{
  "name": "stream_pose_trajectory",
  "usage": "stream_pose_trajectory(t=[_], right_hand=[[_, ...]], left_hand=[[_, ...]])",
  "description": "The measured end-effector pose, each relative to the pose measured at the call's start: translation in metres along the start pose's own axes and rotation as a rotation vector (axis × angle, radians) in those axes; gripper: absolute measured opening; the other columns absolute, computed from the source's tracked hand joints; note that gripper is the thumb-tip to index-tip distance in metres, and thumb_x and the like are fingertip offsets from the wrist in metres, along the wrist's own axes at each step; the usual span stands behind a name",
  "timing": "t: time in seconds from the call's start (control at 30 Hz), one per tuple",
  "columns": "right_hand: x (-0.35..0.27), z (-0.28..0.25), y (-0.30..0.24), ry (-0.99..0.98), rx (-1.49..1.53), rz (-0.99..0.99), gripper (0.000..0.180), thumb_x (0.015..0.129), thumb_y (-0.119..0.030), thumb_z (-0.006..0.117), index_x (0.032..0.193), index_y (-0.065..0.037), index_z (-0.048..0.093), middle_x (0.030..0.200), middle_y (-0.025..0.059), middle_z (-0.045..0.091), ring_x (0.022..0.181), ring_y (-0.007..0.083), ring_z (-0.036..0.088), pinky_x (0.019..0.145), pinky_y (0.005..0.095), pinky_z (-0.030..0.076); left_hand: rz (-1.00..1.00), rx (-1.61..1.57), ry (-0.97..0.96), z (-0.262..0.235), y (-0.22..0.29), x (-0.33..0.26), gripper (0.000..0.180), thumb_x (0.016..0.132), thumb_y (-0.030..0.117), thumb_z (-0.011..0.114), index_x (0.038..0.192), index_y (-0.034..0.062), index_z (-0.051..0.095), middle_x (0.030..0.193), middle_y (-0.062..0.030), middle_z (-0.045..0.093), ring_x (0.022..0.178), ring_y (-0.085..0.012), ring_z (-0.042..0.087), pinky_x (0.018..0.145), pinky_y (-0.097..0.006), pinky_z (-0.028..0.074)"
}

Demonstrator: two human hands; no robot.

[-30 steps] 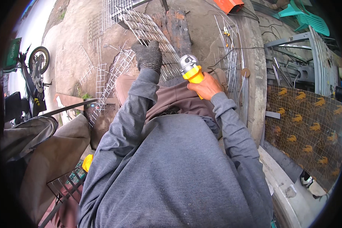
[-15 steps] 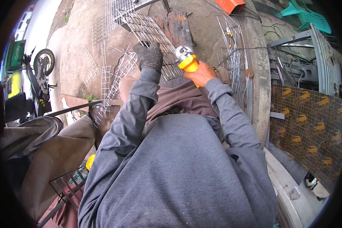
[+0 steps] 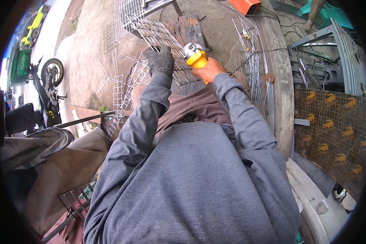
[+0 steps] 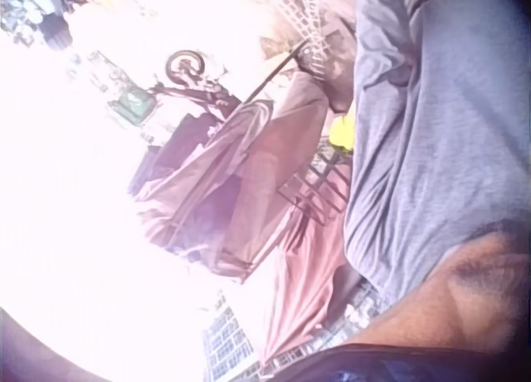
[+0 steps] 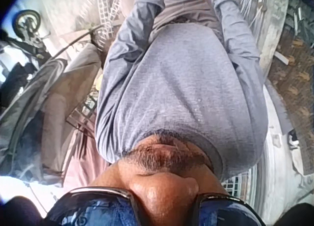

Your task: The person is using an angle grinder to smooth the edges of a metal wire grate.

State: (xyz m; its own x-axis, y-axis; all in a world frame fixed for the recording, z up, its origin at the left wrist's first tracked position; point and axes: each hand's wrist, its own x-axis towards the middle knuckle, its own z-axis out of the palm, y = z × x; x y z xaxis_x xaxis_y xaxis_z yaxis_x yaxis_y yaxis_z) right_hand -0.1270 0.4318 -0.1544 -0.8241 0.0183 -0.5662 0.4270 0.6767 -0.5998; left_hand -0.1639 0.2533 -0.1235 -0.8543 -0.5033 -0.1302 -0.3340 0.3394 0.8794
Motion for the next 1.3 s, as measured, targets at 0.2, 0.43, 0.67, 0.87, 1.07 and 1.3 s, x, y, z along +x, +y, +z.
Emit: stream_pose_trajectory(t=[0.2,0.43,0.67,0.87,1.07,1.3], right_hand=[[0.014,0.001,0.0,0.013,-0.012,0.0,0.068,0.068,-0.047,0.079,0.118,-0.001,0.071,0.119,0.0247,0.071,0.112,0.0389,0.069,0.095,0.0429,0.053],[-0.011,-0.012,0.022,-0.05,-0.112,-0.006,0.065,0.068,-0.047,0.079,0.113,-0.001,0.071,0.114,0.0221,0.073,0.108,0.0387,0.069,0.093,0.0418,0.054],[-0.011,-0.016,0.037,-0.117,0.157,-0.06,0.066,0.068,-0.048,0.078,0.113,-0.001,0.071,0.11,0.0225,0.073,0.106,0.0354,0.07,0.092,0.0399,0.054],[0.001,-0.003,0.022,-0.035,-0.009,-0.021,0.064,0.068,-0.047,0.077,0.113,-0.001,0.072,0.112,0.0246,0.072,0.106,0.0373,0.07,0.092,0.0408,0.054],[0.02,-0.003,0.013,-0.058,0.01,-0.061,0.066,0.069,-0.048,0.077,0.115,0.0,0.071,0.116,0.0249,0.072,0.11,0.0392,0.069,0.095,0.0422,0.053],[0.017,-0.011,0.01,-0.047,-0.124,-0.039,0.071,0.069,-0.05,0.079,0.12,-0.001,0.069,0.119,0.0241,0.071,0.112,0.0399,0.068,0.097,0.0438,0.053]], left_hand=[[-0.008,0.081,-0.03,0.002,0.002,0.0,0.05,0.083,0.027,0.072,0.118,-0.001,0.05,0.106,-0.026,0.067,0.101,-0.041,0.068,0.093,-0.047,0.051],[0.017,0.069,-0.006,-0.003,0.007,-0.003,0.052,0.084,0.026,0.071,0.121,-0.0021,0.048,0.109,-0.0268,0.065,0.103,-0.0409,0.067,0.094,-0.047,0.05],[-0.044,0.034,-0.057,-0.007,0.012,-0.005,0.051,0.085,0.027,0.07,0.121,-0.0013,0.048,0.109,-0.0268,0.065,0.102,-0.0405,0.067,0.094,-0.048,0.05],[-0.046,0.057,-0.033,-0.004,0.006,-0.003,0.051,0.084,0.028,0.072,0.121,0.0004,0.049,0.106,-0.0273,0.067,0.1,-0.0413,0.068,0.093,-0.049,0.05],[-0.045,0.113,-0.034,-0.003,0.011,-0.003,0.052,0.083,0.028,0.074,0.12,0.0008,0.049,0.107,-0.0279,0.067,0.102,-0.0436,0.068,0.093,-0.049,0.05],[-0.033,0.053,-0.027,-0.004,0.003,-0.003,0.052,0.084,0.029,0.072,0.121,0.001,0.049,0.107,-0.0282,0.067,0.102,-0.0428,0.068,0.093,-0.049,0.051]])
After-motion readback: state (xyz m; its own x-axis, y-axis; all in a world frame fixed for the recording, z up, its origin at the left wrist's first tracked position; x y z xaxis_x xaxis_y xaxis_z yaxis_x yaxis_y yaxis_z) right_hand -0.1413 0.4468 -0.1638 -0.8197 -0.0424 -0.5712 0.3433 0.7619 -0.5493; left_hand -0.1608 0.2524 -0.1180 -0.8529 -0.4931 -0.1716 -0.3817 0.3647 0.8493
